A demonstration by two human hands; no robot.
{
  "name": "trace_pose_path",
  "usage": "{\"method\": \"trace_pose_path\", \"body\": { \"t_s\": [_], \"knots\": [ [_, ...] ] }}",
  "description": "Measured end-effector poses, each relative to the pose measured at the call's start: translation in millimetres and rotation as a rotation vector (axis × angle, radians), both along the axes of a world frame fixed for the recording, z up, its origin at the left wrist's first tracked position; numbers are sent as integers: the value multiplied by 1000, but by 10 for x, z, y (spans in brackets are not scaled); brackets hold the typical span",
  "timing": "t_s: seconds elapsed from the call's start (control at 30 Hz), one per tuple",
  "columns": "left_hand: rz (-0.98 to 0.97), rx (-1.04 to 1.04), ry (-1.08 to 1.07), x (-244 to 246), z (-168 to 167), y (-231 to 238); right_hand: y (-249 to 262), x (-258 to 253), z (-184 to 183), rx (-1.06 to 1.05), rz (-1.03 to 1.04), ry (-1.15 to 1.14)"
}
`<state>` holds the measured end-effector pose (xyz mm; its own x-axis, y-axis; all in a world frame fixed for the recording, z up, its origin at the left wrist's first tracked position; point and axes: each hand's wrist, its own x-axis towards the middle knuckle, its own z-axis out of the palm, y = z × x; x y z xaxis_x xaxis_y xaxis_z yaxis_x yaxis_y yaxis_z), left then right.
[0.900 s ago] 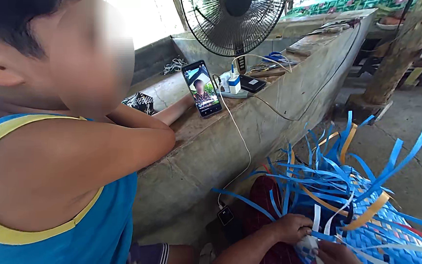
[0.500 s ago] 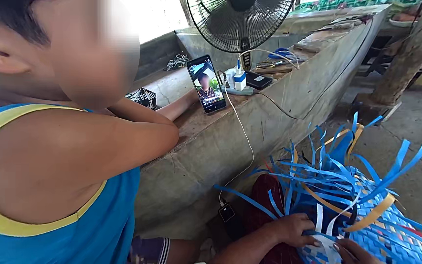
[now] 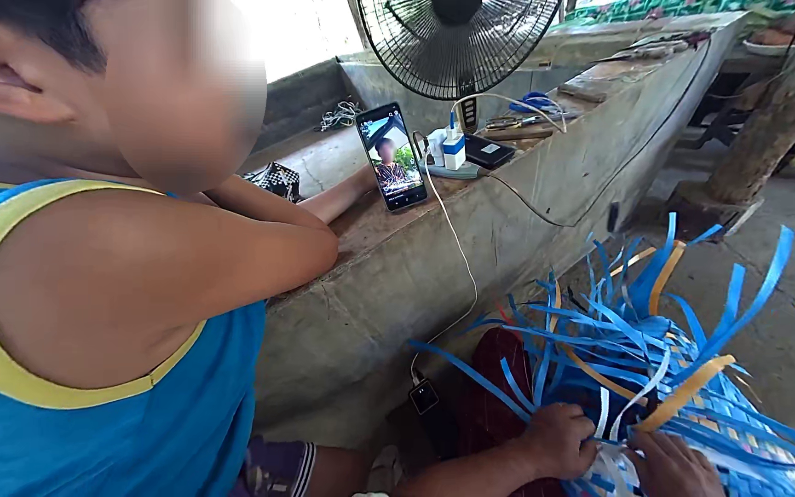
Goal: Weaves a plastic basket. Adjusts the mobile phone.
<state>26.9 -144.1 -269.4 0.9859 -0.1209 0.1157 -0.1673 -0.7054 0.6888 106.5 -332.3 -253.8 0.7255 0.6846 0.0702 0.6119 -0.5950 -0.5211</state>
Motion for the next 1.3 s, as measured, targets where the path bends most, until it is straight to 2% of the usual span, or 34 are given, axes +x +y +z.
{"method": "trace_pose_path", "body": {
  "t_s": [0.13, 0.2, 0.27, 0.37, 0.47, 0.53, 0.7, 0.8, 0.87, 0.93, 1.03, 1.13, 1.3],
  "knots": [
    [-40, 31, -101, 17, -16, -18, 89, -41, -137, 364, 67, 157],
    [-107, 1, -86, 31, -19, 53, 69, -69, -211, 534, 86, 131],
    [-178, -108, -9, 67, -37, 155, 23, -97, -301, 619, 138, 123],
    [-188, -268, 159, 105, -43, 196, -63, -150, -452, 558, 286, 13],
    [-97, -254, 207, 132, -34, 144, -130, -118, -577, 434, 377, -183],
    [-62, -241, 202, 135, -53, 101, -155, -131, -593, 392, 357, -232],
    [-30, -242, 267, 150, -6, 73, -117, -120, -464, 435, 238, -188],
    [-40, -264, 249, 146, -15, 111, -119, -67, -600, 468, 262, -199],
    [-71, -278, 250, 142, -5, 108, -114, -87, -589, 504, 209, -132],
    [-126, -265, 218, 150, 29, 76, 5, -155, -437, 562, 20, -28],
    [-200, -90, 142, 184, 170, 41, 199, -174, -209, 489, -180, 111],
    [-162, 75, 230, 215, 308, -32, 279, -66, -56, 426, -332, 348],
    [-55, -82, 251, 207, 134, -42, 189, -25, -1, 578, -355, 728]
  ]
}}
